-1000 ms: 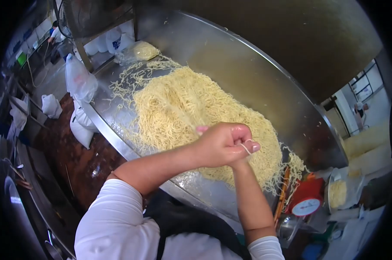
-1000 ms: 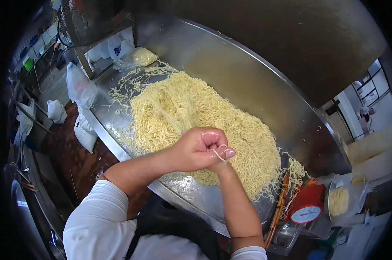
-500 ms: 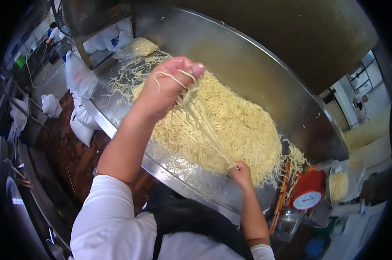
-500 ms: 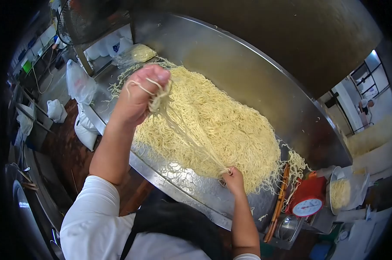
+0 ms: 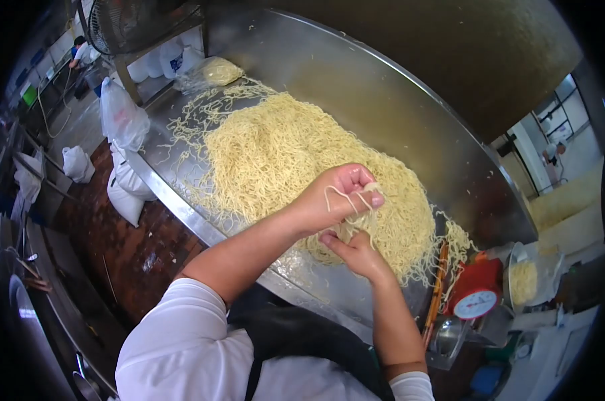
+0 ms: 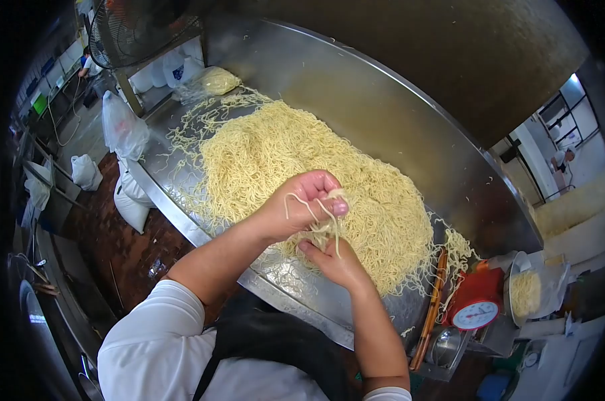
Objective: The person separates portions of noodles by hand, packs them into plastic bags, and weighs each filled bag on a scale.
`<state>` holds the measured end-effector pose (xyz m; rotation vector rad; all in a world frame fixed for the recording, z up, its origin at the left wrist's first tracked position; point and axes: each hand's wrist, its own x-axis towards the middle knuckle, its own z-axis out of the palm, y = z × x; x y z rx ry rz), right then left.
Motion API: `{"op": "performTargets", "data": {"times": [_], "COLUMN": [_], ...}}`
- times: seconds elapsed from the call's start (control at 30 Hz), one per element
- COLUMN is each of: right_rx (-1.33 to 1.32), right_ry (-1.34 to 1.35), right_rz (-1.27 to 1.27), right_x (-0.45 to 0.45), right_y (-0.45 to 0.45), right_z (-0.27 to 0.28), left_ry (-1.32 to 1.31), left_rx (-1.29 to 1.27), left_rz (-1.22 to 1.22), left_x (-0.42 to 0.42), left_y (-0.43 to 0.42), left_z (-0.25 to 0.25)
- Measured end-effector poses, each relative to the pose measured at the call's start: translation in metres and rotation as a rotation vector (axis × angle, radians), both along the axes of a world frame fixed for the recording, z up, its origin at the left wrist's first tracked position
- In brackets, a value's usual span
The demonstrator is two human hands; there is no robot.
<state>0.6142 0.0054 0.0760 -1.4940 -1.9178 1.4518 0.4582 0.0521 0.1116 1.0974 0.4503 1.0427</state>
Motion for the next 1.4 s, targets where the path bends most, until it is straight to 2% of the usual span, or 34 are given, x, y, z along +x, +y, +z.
{"op": "performTargets", "data": {"times": [0.07,0.1,0.2,0.27,0.3,0.4,0.47,0.5,0.53,0.67,0.77,0.87,0.97,1.0,1.07,1.17,1.23,1.27,1.37,1.4], "right_rx": [-0.142,-0.214,-0.396,-0.381,-0.368,-0.101,-0.001,0.047,-0.066,-0.084,-0.129,-0.096,-0.083,-0.088,-0.067,0.036,0.148,0.148,0.159,0.156], "right_ry": [0.222,0.330,0.521,0.828,0.981,0.593,0.512,0.471,0.406,0.546,0.644,0.676,0.734,0.752,0.794,0.867,0.918,0.930,0.971,0.960], "right_rz": [-0.234,-0.344,-0.702,-0.711,-0.711,-0.468,-0.454,-0.447,-0.550,-0.610,-0.708,-0.783,-0.822,-0.827,-0.824,-0.875,-1.012,-1.003,-0.972,-1.047], "right_x": [0.029,0.042,0.055,0.044,0.036,0.008,0.010,0.008,0.008,0.020,0.037,0.040,0.039,0.037,0.031,0.023,0.020,0.034,0.065,0.067], "right_y": [-0.007,-0.007,-0.009,-0.010,-0.009,-0.009,-0.007,-0.006,-0.008,-0.014,-0.011,-0.009,-0.008,-0.007,-0.007,-0.006,-0.005,-0.007,-0.014,-0.015], "right_z": [-0.067,-0.082,-0.065,-0.052,-0.048,-0.047,-0.070,-0.071,-0.058,-0.062,-0.062,-0.033,-0.016,-0.013,-0.013,-0.011,-0.001,-0.001,0.001,0.004], "left_ry": [-0.005,0.034,0.134,0.169,0.096,-0.068,-0.091,-0.030,0.031,0.466,0.967,1.292,1.100,0.992,0.592,0.511,0.507,0.503,0.430,0.551], "left_rx": [-0.047,-0.075,-0.233,-0.408,-0.472,-0.600,-0.606,-0.471,-0.334,0.181,0.316,0.547,0.774,0.740,0.734,0.523,0.235,0.092,0.011,0.026], "left_rz": [0.056,0.096,0.141,0.084,0.056,-0.005,-0.019,-0.125,-0.227,-0.459,-0.219,-0.162,-0.225,-0.240,-0.092,-0.332,-0.414,-0.454,-0.148,-0.095], "left_x": [-0.008,-0.014,-0.016,-0.007,0.002,0.031,0.039,0.037,0.030,-0.007,-0.029,-0.045,-0.036,-0.027,0.004,0.028,0.029,0.029,0.014,0.006], "left_y": [0.002,0.003,0.003,-0.004,-0.009,-0.021,-0.022,-0.023,-0.023,0.001,0.022,0.032,0.028,0.020,-0.002,-0.018,-0.020,-0.018,-0.011,-0.010], "left_z": [-0.002,-0.009,-0.047,-0.080,-0.089,-0.108,-0.116,-0.112,-0.107,-0.098,-0.092,-0.109,-0.130,-0.121,-0.123,-0.107,-0.116,-0.123,-0.153,-0.150]}}
